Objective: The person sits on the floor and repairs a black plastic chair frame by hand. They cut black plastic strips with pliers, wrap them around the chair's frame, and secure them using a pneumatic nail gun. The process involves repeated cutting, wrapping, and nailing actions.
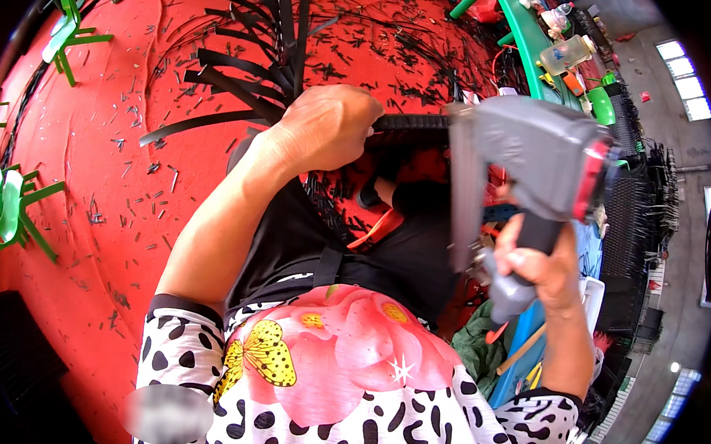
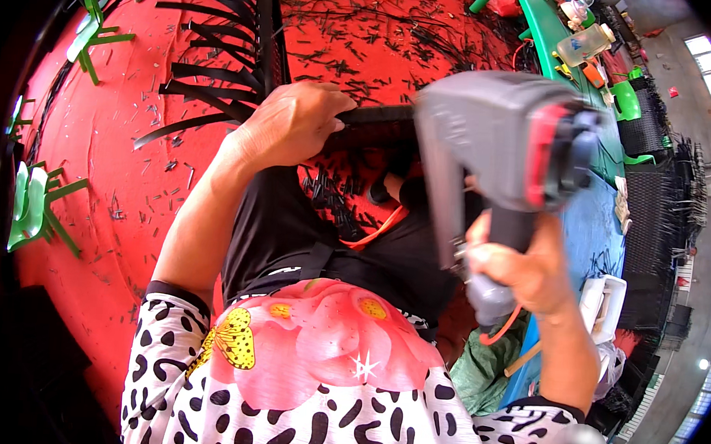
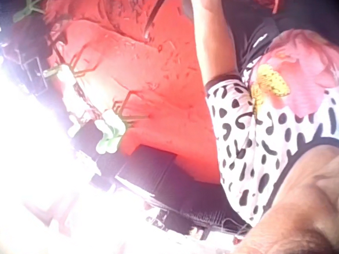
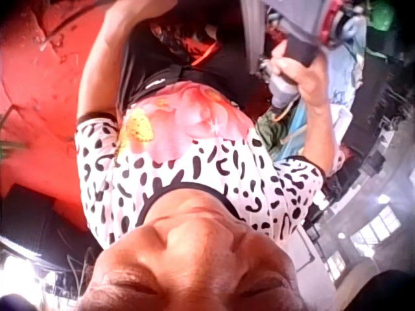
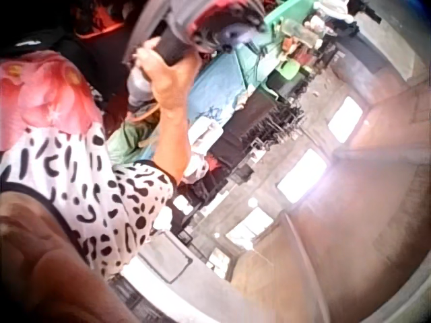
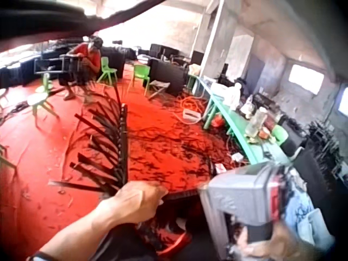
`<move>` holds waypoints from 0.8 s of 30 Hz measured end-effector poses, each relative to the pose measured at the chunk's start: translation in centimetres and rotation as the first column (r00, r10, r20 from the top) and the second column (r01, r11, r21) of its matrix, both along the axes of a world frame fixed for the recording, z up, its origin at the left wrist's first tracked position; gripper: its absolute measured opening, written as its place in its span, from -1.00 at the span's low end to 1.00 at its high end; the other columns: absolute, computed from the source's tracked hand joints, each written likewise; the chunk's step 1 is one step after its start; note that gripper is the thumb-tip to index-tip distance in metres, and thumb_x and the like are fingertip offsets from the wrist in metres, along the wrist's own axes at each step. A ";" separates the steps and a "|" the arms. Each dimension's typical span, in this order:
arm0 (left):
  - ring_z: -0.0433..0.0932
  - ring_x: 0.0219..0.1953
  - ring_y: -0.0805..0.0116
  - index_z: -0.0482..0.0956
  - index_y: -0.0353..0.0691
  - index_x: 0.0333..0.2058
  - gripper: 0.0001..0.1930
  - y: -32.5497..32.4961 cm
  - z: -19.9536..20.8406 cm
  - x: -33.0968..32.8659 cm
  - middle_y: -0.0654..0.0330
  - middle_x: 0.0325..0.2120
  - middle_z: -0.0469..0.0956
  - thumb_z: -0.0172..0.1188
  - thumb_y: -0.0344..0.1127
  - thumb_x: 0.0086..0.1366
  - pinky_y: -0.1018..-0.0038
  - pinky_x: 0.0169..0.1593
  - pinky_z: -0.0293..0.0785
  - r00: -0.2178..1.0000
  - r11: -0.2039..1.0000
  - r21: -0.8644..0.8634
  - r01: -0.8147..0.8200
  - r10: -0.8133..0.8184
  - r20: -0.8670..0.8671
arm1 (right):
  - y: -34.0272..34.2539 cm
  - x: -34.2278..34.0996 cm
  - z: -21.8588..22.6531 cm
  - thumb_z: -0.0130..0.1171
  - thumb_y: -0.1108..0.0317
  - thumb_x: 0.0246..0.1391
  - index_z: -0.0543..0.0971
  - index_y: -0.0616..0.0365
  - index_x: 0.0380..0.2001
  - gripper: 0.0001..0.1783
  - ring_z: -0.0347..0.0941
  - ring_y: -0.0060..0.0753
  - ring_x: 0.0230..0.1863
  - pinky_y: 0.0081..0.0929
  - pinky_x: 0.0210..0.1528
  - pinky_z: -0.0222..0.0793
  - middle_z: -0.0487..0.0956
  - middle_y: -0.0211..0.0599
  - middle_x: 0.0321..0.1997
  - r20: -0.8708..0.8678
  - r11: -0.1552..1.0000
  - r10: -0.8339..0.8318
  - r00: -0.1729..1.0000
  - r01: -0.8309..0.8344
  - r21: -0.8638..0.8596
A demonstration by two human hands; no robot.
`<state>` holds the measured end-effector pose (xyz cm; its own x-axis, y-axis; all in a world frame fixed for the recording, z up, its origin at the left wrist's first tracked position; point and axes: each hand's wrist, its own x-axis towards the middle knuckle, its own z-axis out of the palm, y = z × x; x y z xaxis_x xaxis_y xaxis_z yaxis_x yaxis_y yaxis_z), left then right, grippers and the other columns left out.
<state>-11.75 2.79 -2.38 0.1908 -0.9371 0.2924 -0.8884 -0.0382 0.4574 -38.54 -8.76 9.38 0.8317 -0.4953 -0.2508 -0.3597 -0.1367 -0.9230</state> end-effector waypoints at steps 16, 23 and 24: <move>0.55 -0.39 -0.11 0.55 -0.27 -0.50 -0.89 -0.1 -0.3 -0.5 -0.06 -0.56 0.54 0.07 -0.45 -0.03 0.11 -0.32 0.46 1.000 0.998 -0.062 0.006 -0.007 -0.022 | 3.8 2.7 -1.4 0.17 0.48 -0.17 0.33 0.40 0.09 -0.35 0.42 -0.55 -0.57 -0.54 -0.43 0.35 0.48 -0.34 -0.55 -0.062 0.978 0.005 0.998 0.008 0.206; 0.55 -0.41 -0.10 0.56 -0.28 -0.52 -0.90 0.0 -0.3 -0.3 -0.07 -0.58 0.53 0.08 -0.44 -0.05 0.11 -0.33 0.47 1.000 0.996 -0.089 0.008 -0.010 -0.026 | 3.8 3.0 -1.5 0.15 0.45 -0.16 0.33 0.40 0.09 -0.35 0.42 -0.54 -0.59 -0.52 -0.44 0.35 0.48 -0.32 -0.56 -0.048 0.973 0.025 0.999 -0.013 0.230; 0.55 -0.41 -0.10 0.56 -0.28 -0.52 -0.90 -0.1 -0.3 -0.4 -0.07 -0.58 0.53 0.07 -0.44 -0.05 0.11 -0.33 0.47 1.000 0.996 -0.088 0.001 -0.003 -0.027 | 3.8 2.9 -1.5 0.15 0.45 -0.16 0.33 0.40 0.09 -0.36 0.41 -0.55 -0.59 -0.52 -0.44 0.35 0.48 -0.32 -0.56 -0.045 0.974 0.022 0.999 -0.011 0.226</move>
<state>-12.13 2.67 -2.64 0.1976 -0.9086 0.3681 -0.8759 0.0050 0.4825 -35.60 -4.96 7.86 0.8237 -0.4082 -0.3936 -0.4031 0.0667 -0.9127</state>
